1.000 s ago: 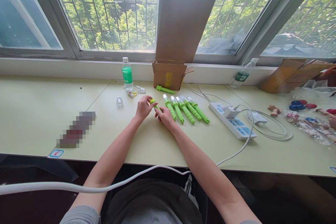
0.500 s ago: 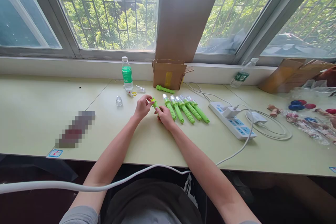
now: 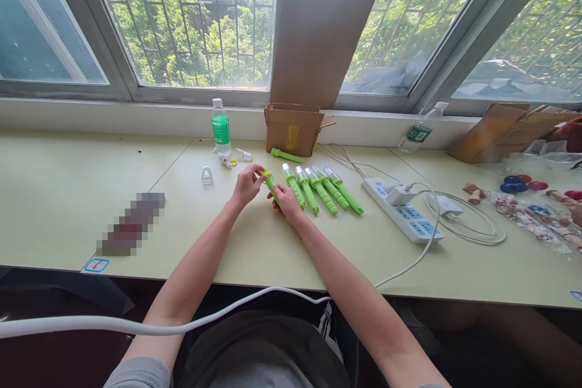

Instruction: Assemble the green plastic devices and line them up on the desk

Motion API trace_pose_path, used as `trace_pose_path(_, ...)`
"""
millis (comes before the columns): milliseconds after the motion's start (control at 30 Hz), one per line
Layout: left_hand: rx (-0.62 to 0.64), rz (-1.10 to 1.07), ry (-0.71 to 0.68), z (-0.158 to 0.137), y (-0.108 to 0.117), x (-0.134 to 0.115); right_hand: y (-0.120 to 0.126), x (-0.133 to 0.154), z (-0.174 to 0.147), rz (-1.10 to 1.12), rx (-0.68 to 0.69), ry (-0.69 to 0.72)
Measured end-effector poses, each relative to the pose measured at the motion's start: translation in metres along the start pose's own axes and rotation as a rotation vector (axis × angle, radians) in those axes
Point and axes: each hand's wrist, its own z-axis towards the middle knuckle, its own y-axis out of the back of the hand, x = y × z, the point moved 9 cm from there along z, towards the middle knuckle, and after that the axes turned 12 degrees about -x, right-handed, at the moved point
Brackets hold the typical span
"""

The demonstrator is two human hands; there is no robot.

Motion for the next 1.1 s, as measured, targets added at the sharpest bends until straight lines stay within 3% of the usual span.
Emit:
trace_pose_path(233, -0.005, -0.022, -0.015, -0.001, 0.000, -0.004, 0.000, 0.000, 0.001, 0.045, 0.008, -0.054)
trace_pose_path(667, -0.012, 0.001, -0.047, -0.002, -0.001, -0.005, 0.006, 0.005, -0.001, 0.034, -0.045, -0.019)
trace_pose_path(1100, -0.016, 0.030, -0.099, -0.001, 0.003, -0.013, -0.005, 0.000, -0.002, -0.013, 0.058, -0.008)
